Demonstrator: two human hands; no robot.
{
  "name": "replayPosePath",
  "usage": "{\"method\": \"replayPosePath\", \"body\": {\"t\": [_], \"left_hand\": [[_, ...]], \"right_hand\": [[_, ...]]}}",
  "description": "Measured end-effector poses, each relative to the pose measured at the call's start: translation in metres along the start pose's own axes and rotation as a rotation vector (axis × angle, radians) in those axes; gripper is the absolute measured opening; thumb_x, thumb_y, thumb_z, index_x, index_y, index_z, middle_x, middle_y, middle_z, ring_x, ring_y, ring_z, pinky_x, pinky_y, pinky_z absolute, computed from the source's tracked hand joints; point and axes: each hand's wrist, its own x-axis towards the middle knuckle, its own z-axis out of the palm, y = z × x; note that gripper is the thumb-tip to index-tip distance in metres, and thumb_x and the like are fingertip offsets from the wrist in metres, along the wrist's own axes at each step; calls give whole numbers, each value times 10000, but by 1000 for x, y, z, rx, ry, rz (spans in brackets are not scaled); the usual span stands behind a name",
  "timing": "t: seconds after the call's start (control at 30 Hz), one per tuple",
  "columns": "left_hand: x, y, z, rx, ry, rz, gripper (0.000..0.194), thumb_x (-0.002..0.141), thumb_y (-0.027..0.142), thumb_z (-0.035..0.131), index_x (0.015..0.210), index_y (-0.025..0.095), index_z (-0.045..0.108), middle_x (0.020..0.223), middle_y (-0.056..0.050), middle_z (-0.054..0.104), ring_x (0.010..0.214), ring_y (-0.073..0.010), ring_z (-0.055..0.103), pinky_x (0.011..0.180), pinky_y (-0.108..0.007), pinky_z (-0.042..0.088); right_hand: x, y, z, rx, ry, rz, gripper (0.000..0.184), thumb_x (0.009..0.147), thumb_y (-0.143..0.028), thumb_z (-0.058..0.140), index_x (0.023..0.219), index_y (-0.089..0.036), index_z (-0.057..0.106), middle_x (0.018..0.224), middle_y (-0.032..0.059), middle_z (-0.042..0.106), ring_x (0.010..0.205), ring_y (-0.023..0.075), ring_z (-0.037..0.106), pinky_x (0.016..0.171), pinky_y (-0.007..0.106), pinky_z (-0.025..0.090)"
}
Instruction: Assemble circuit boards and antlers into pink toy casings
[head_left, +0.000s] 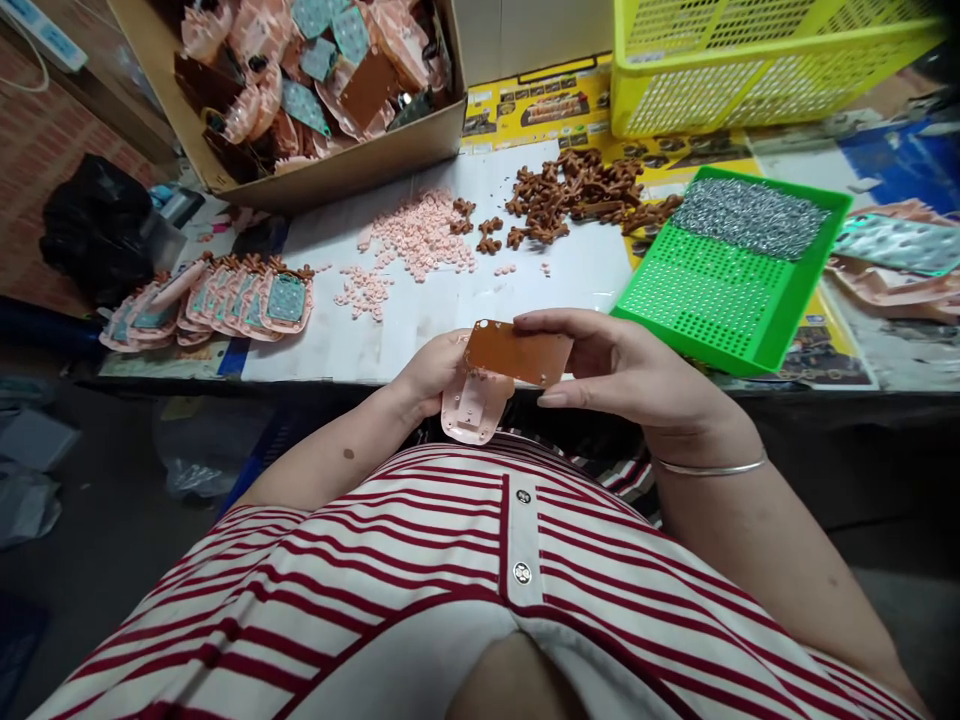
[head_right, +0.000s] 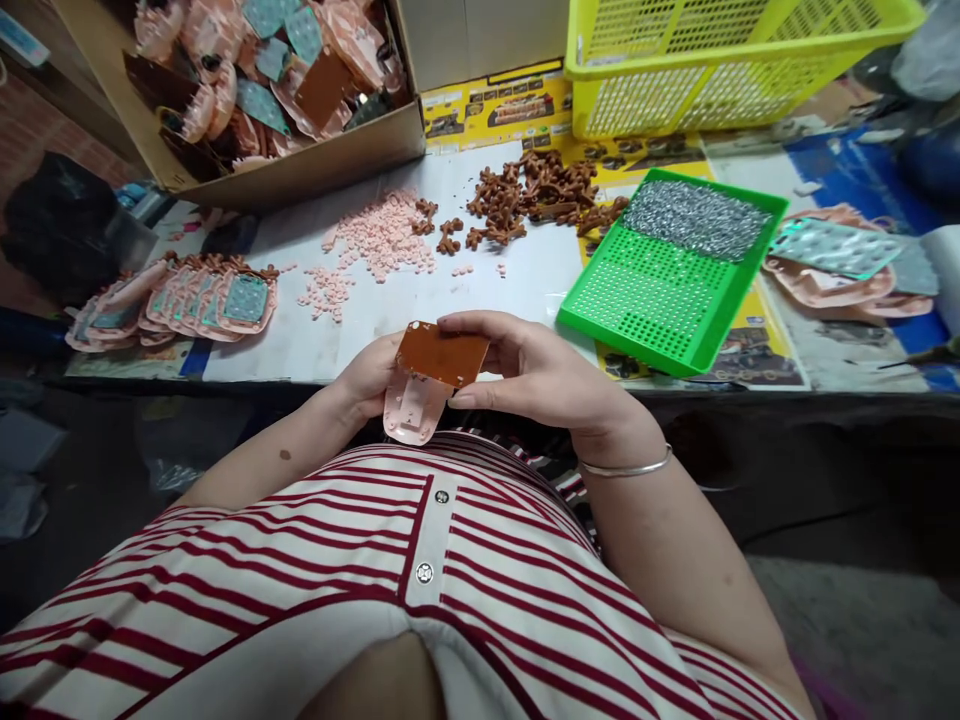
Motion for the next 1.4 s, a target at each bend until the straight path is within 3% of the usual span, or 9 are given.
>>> {"method": "replayPosePath", "body": {"t": [0.1,0.2,0.37,0.5,0.6,0.73,0.83,1.13,1.4], "left_hand": [[-1,-3,-3,-92,-59,-36,324,737,406,785,891,129,717,786,-39,730,710,-159,657,696,-273,502],[-3,-3,-6,-163,-169,-83,552,819,663,640,954,133,717,882,-98,747,895,-250,706,799,-344,531],[-10,-6,-13,-113,-213,-21,793,742,853,577,1052,136,714,967,-139,747,1044,-316,682,865,-388,517],[-15,-7,-14,14,-226,36,574,674,600,843,1033,169,720,936,-76,733,891,-228,683,825,-332,504],[-17,-5,-11,75,-168,40,369,694,347,882,970,160,723,901,-34,714,797,-154,653,790,-276,488],[-19,-3,-6,99,-103,34,287,770,364,813,913,133,719,850,-38,703,745,-139,626,759,-262,481],[-19,-2,-5,117,-79,48,332,724,366,848,936,143,723,860,-37,709,764,-148,634,766,-264,482],[-16,-8,-5,153,23,24,322,726,407,843,863,142,722,797,-34,700,714,-147,626,702,-264,476],[-18,-5,-5,136,-108,30,237,651,185,821,872,133,750,839,-41,725,769,-167,653,754,-276,506]], "right_hand": [[6,5,-1,11,16,5,595,629,-333,943,1159,-217,700,1181,78,752,1055,214,725,914,344,617],[13,10,0,33,92,7,592,616,-462,935,1096,-187,723,1004,73,786,860,181,751,792,304,638],[23,13,9,66,267,3,608,576,-687,859,864,-165,740,731,41,753,570,125,689,581,251,608],[30,11,17,-63,317,-48,607,606,-744,804,779,-166,732,654,34,719,527,120,653,536,252,570],[33,9,20,-232,348,-120,580,665,-739,770,781,-171,754,638,30,707,522,115,622,515,252,517],[36,9,23,-473,408,-298,535,748,-716,720,741,-184,766,582,13,672,498,95,542,493,252,408],[38,9,26,-630,439,-388,525,809,-693,676,695,-187,757,582,16,669,501,90,505,512,264,373],[42,7,30,-738,346,-435,540,878,-666,609,725,-172,763,634,27,689,551,93,532,548,260,376],[40,7,25,-747,354,-468,540,899,-657,588,711,-174,742,576,5,622,537,88,477,544,254,363]]}}
